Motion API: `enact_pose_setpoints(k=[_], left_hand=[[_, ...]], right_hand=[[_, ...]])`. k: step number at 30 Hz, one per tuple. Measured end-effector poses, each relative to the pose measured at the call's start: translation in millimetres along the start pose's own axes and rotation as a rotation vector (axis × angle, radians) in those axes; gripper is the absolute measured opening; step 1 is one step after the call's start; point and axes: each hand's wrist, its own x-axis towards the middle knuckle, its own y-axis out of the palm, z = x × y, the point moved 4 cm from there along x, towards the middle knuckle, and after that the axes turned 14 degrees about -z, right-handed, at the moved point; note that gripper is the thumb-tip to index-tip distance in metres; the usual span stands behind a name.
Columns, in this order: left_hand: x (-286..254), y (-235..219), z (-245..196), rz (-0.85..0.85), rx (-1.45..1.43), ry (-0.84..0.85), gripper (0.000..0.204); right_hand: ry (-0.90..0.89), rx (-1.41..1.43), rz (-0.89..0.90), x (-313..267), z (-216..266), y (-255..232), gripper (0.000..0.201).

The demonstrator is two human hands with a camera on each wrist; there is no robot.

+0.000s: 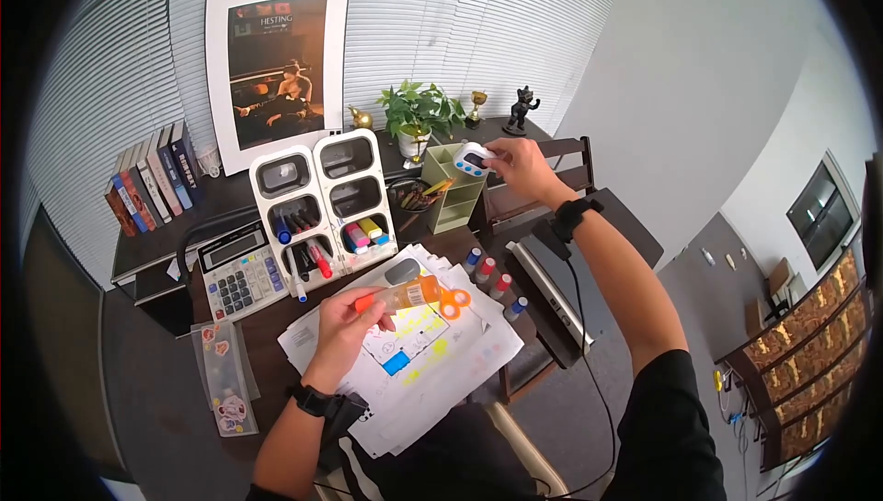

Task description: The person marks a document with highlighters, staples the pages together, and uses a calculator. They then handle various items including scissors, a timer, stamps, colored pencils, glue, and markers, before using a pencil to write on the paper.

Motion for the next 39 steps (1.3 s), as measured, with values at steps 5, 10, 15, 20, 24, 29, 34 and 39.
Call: enact_pose_setpoints(k=[5, 10, 15, 20, 24, 29, 34, 39], left_hand=[[1, -1, 0, -0.033, -0.081, 0.007, 0.036], [2, -1, -1, -0.032, -0.088, 0.010, 0.036], [2, -3, 0, -0.029, -0.097, 0.009, 0.036], [1, -1, 0, -0.009, -0.055, 0.007, 0.035], [2, 0, -1, -0.023, -0.105, -0.002, 0.035], [1, 1, -3, -0.020, -0.082, -0.003, 0.035], [1, 0, -4, -0.029, -0.085, -0.001, 0.035], [2, 0, -1, -0.075, -0.099, -0.004, 0.035]], right_hand=[[0.058, 0.004, 0.075, 2, 6, 2, 0.026], [-0.006, -0.035, 0.087, 0, 4, 11, 0.027], [-0.006, -0.045, 0.114, 1, 3, 17, 0.026], [0.012, -0.050, 0.143, 5, -3, 18, 0.026], [0.016, -0.014, 0.144, 7, -12, 23, 0.026], [-0.031, -0.016, 0.185, -1, -5, 21, 0.027], [-0.198, -0.066, 0.103, -13, 13, 8, 0.032], [-0.136, -0.020, -0.041, -33, 61, -35, 0.032]])
